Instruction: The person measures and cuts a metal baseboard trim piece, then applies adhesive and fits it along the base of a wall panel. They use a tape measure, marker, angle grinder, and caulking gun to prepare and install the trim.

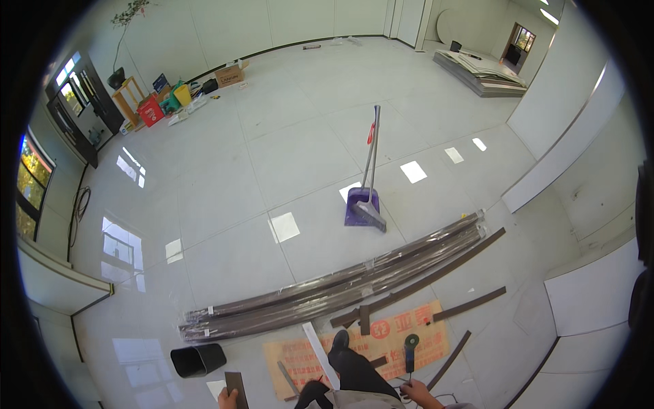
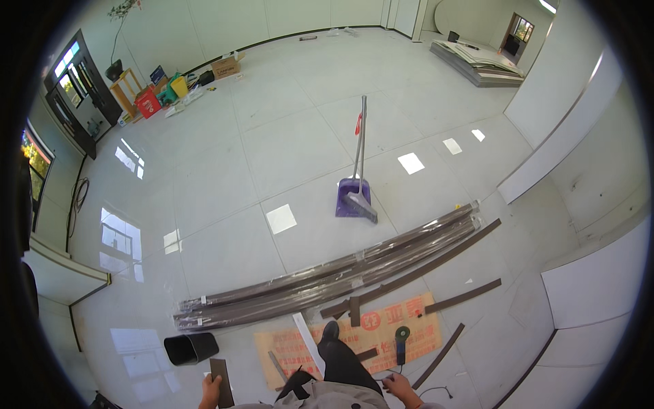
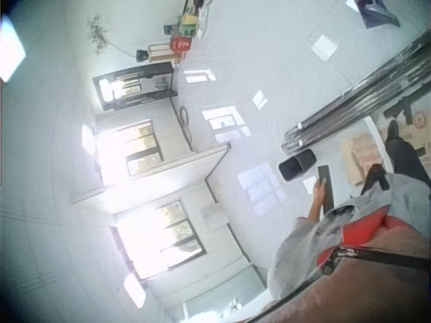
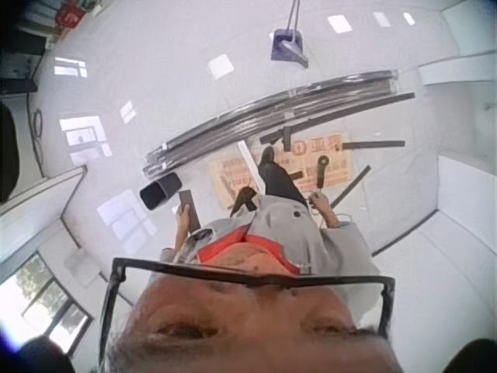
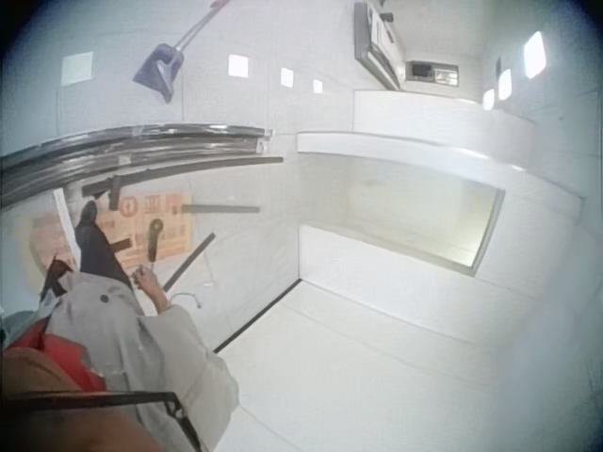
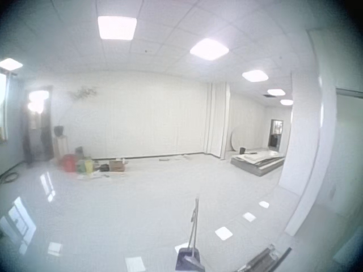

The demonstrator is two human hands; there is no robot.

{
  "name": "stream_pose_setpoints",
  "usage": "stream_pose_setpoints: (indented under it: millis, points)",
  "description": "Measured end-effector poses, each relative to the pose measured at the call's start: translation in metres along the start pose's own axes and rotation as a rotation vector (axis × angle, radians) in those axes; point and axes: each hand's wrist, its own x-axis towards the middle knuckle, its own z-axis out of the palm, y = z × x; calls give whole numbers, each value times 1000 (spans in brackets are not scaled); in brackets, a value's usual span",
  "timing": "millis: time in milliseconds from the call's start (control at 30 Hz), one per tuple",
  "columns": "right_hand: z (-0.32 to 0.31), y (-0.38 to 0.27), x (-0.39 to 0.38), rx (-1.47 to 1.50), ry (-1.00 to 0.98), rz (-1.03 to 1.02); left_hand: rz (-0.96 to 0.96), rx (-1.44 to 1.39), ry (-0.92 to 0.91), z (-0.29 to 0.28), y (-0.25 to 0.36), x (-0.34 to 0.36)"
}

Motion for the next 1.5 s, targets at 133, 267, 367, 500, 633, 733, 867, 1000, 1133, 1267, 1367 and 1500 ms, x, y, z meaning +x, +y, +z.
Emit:
stream_pose_setpoints:
  millis: [133, 267, 367, 500, 633, 733, 867, 1000, 1133, 1267, 1367, 1500]
  points:
    - [-29, -174, 43, 112, 86, -93, -150, 54, -79, 1, 0, 68]
    - [-47, -299, 102, 56, 165, -120, -356, 22, -297, -3, 40, 168]
    - [-55, -383, 149, 95, 251, -133, -379, 59, -328, -2, 91, 271]
    - [-30, -462, 228, 181, 338, -103, -173, 145, -156, -18, 202, 459]
    - [7, -512, 255, 35, 288, 4, 194, -12, 35, -17, 418, 679]
    - [19, -600, 292, -68, 260, -55, 401, -34, 10, -34, 684, 767]
    - [23, -771, 379, -274, 230, -165, 637, -55, -75, -36, 969, 848]
    - [-12, -1002, 461, -269, 290, -379, 682, 30, -125, -5, 1093, 937]
    - [-69, -1193, 557, -275, 322, -451, 430, 59, 8, 24, 1067, 1017]
    - [-160, -1345, 629, -120, 256, -372, 24, 247, -63, 32, 1000, 1064]
    - [-239, -1451, 684, -182, 312, -368, -206, 256, -155, 71, 1049, 1095]
    - [-331, -1565, 783, -219, 423, -342, -225, 249, -190, 150, 1156, 1209]
